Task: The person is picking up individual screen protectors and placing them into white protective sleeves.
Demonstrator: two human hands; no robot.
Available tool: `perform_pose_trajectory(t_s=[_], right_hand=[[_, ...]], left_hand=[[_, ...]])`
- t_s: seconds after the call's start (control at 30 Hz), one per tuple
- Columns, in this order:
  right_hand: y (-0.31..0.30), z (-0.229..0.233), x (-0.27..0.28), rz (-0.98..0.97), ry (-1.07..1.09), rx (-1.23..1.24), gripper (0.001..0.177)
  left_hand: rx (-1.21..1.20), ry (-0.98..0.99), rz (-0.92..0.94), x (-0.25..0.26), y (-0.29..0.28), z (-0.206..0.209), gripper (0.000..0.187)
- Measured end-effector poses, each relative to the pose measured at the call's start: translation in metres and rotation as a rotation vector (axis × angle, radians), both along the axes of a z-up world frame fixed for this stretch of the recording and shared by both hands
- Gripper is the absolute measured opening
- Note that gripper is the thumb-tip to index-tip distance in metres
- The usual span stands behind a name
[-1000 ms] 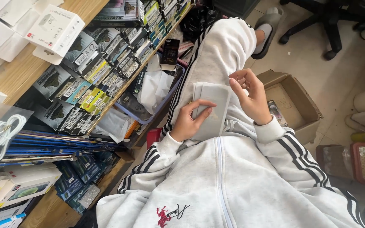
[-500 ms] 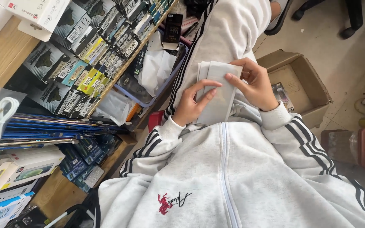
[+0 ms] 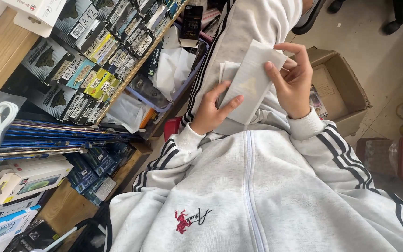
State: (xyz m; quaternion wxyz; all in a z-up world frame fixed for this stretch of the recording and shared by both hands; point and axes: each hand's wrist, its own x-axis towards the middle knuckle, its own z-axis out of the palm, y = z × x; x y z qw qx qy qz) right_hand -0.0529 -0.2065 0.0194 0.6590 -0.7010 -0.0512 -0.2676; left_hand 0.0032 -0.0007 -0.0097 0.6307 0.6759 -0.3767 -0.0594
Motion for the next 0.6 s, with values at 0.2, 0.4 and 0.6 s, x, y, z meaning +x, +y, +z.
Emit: perform_pose_trajectory(t_s=[0.2,0.4,0.6], right_hand=[[-0.009,-0.013,0.004,-0.035,0.072,-0.014,0.017],[-0.034,-0.056,0.015,-0.075,0.09,0.189,0.028],[-0.025,-0.028,0.009,-0.026,0.131,0.127,0.013]], left_hand=[[0.061,0.099,-0.064,-0.002,-0.001,0.005,0.036],[-0.12,0.09,-0.08,-0.004,-0.003,0.01,0.007],[-0.085,0.102,-0.108,-0.007,0.003,0.025,0.01]])
